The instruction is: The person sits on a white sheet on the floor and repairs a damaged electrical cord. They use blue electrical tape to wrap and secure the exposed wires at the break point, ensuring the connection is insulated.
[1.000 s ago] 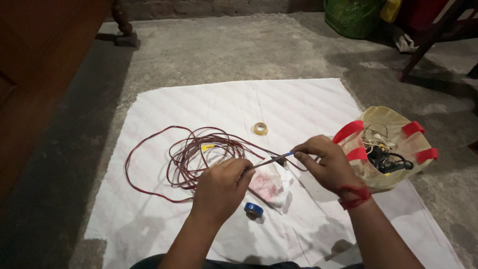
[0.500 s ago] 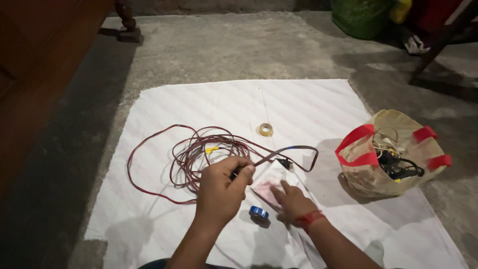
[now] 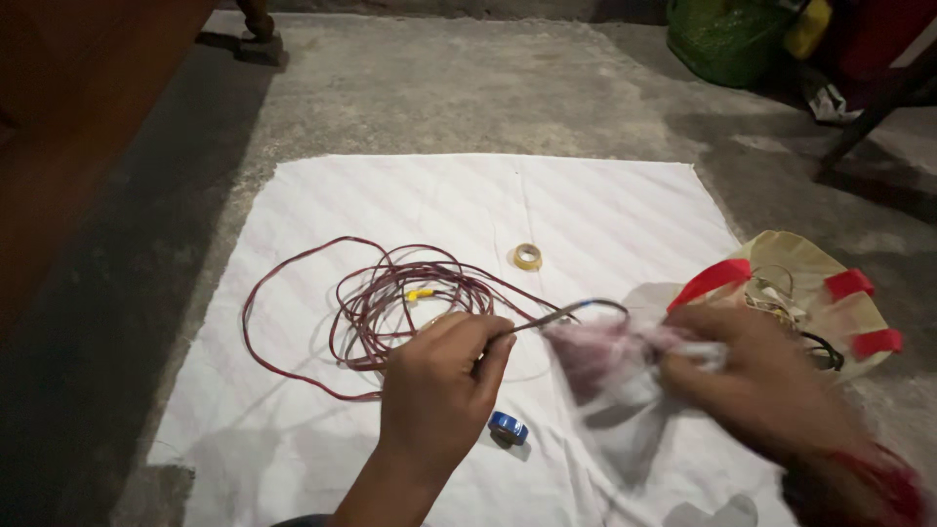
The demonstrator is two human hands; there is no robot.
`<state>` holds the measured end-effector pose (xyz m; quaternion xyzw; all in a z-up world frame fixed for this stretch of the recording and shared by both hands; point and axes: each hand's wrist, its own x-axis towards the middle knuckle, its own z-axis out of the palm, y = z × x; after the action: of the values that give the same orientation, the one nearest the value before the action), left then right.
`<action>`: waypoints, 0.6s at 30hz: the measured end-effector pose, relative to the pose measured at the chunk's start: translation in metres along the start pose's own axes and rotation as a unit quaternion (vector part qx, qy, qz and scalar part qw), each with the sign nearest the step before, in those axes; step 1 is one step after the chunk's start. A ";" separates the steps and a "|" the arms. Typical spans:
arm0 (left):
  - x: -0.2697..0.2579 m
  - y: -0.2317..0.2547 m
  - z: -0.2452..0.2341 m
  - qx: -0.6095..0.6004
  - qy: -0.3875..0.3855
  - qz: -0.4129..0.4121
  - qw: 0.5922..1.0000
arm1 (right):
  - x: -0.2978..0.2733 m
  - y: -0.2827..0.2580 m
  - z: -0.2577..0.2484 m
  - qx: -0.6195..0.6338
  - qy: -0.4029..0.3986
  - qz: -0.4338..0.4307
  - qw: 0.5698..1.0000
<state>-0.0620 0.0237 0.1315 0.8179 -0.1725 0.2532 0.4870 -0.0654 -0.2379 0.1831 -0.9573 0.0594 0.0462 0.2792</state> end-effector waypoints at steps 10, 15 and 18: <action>-0.009 -0.001 0.010 0.050 -0.070 0.091 0.992 | -0.006 -0.039 0.042 -0.070 0.203 -0.339 0.916; -0.016 -0.003 0.015 0.029 -0.025 0.127 0.991 | -0.019 -0.049 0.059 0.048 0.114 -0.415 0.901; -0.015 -0.002 0.014 0.005 -0.022 0.099 0.995 | -0.016 -0.050 0.063 0.014 0.065 -0.331 0.941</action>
<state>-0.0696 0.0131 0.1164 0.8046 -0.2620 0.2835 0.4513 -0.0775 -0.1605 0.1581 -0.9199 -0.2419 -0.1114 0.2879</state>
